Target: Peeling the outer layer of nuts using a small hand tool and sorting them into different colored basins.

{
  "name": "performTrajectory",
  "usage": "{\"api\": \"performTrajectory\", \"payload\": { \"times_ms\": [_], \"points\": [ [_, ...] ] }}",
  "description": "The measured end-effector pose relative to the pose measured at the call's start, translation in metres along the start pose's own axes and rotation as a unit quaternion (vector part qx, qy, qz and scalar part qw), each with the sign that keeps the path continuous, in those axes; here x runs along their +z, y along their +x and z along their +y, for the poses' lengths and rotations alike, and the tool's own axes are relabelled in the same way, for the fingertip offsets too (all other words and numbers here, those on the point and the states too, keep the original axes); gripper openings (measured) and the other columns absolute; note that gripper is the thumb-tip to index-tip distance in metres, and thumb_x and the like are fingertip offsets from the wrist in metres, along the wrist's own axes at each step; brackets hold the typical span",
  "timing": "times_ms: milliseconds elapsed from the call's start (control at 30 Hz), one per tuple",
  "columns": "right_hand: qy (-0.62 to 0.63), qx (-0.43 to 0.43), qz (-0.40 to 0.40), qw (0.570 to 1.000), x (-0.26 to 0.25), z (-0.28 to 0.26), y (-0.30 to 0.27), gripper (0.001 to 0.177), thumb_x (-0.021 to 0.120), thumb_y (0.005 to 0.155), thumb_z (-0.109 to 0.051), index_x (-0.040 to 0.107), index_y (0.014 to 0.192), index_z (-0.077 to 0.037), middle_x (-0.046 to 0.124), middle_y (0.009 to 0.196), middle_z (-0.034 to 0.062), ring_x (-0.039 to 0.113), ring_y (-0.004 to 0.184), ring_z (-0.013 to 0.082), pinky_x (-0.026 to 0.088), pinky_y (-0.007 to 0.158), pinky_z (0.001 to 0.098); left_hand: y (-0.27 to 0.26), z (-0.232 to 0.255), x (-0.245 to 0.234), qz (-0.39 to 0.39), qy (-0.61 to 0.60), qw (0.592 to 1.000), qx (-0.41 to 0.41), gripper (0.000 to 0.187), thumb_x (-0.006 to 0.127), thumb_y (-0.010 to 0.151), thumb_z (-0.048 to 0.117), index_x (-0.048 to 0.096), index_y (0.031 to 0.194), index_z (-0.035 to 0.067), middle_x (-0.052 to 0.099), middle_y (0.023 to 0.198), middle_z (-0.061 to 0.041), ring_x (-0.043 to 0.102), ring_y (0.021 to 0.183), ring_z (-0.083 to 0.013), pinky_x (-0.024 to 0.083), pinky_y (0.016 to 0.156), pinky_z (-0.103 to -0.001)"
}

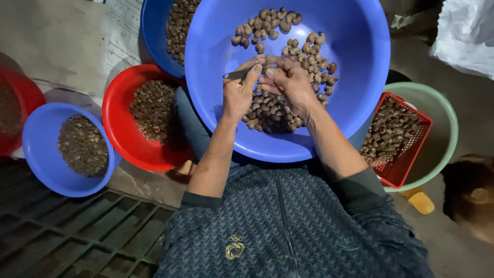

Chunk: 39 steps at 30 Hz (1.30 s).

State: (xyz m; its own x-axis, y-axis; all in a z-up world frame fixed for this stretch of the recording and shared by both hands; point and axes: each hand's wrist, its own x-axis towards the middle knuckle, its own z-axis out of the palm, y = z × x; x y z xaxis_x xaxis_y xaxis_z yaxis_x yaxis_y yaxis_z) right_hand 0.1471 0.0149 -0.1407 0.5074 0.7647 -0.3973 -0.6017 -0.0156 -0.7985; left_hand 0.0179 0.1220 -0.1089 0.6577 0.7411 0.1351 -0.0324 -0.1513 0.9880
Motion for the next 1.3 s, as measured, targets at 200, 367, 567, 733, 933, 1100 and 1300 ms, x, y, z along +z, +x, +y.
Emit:
{"api": "performTrajectory", "payload": {
  "times_ms": [200,367,567,733,933,1100,1300],
  "points": [
    [0.021,-0.005,-0.058,0.998,-0.008,0.004,-0.001,0.043,0.065,0.106,-0.013,0.053,0.144,0.002,0.066,0.121,0.0216,0.074,0.112,0.0341,0.066,0.097,0.0487,-0.001,-0.002,0.001,-0.051,-0.041,0.998,0.013,0.029,0.062,0.11,0.026,0.071,0.124,0.002,0.069,0.123,-0.027,0.063,0.122,-0.047,0.056,0.099,-0.063],
    [0.066,-0.009,-0.077,0.995,-0.007,0.007,0.001,0.044,0.069,0.102,-0.015,0.055,0.143,-0.003,0.069,0.118,0.0152,0.075,0.11,0.0321,0.064,0.099,0.0496,0.003,0.006,-0.001,-0.005,-0.05,0.999,0.011,0.025,0.064,0.108,0.023,0.075,0.117,0.002,0.075,0.115,-0.02,0.07,0.113,-0.0295,0.057,0.1,-0.047],
    [0.108,-0.006,-0.054,0.993,-0.009,0.016,0.004,0.041,0.073,0.097,-0.007,0.054,0.133,0.0,0.073,0.111,0.0147,0.077,0.102,0.0342,0.068,0.091,0.0469,0.005,-0.004,-0.001,0.005,-0.054,0.998,0.021,0.022,0.065,0.106,0.018,0.075,0.112,-0.001,0.075,0.113,-0.022,0.069,0.113,-0.0313,0.055,0.101,-0.049],
    [0.093,-0.037,-0.026,0.995,-0.008,0.021,0.006,0.043,0.078,0.093,-0.007,0.056,0.13,-0.003,0.072,0.107,0.0143,0.077,0.099,0.0377,0.067,0.087,0.0507,0.001,-0.012,-0.002,-0.027,-0.057,0.998,0.015,0.022,0.066,0.106,0.017,0.074,0.113,-0.003,0.074,0.116,-0.024,0.068,0.116,-0.033,0.055,0.102,-0.048],
    [0.095,-0.05,-0.037,0.994,-0.003,0.019,0.006,0.047,0.076,0.094,-0.006,0.056,0.137,-0.006,0.074,0.104,0.0096,0.079,0.091,0.0312,0.07,0.075,0.0381,-0.001,-0.014,-0.002,-0.029,-0.056,0.998,-0.02,0.028,0.063,0.108,0.02,0.072,0.119,-0.004,0.071,0.122,-0.026,0.066,0.12,-0.0355,0.055,0.101,-0.048],
    [0.102,-0.052,-0.045,0.992,-0.004,0.026,0.009,0.045,0.076,0.095,-0.006,0.057,0.135,-0.001,0.075,0.104,0.0131,0.079,0.088,0.0315,0.071,0.069,0.0356,0.0,-0.012,-0.003,-0.021,-0.052,0.998,-0.02,0.027,0.064,0.108,0.02,0.071,0.119,-0.003,0.071,0.123,-0.026,0.065,0.122,-0.0357,0.055,0.102,-0.047],
    [0.089,-0.079,-0.026,0.993,-0.011,0.037,0.017,0.046,0.079,0.093,-0.006,0.054,0.131,-0.004,0.075,0.102,0.0123,0.079,0.087,0.0292,0.07,0.068,0.035,-0.002,-0.02,-0.002,-0.011,-0.069,0.995,-0.07,0.03,0.064,0.108,0.027,0.071,0.123,0.001,0.068,0.13,-0.023,0.061,0.127,-0.0387,0.057,0.098,-0.052]
  ]
}}
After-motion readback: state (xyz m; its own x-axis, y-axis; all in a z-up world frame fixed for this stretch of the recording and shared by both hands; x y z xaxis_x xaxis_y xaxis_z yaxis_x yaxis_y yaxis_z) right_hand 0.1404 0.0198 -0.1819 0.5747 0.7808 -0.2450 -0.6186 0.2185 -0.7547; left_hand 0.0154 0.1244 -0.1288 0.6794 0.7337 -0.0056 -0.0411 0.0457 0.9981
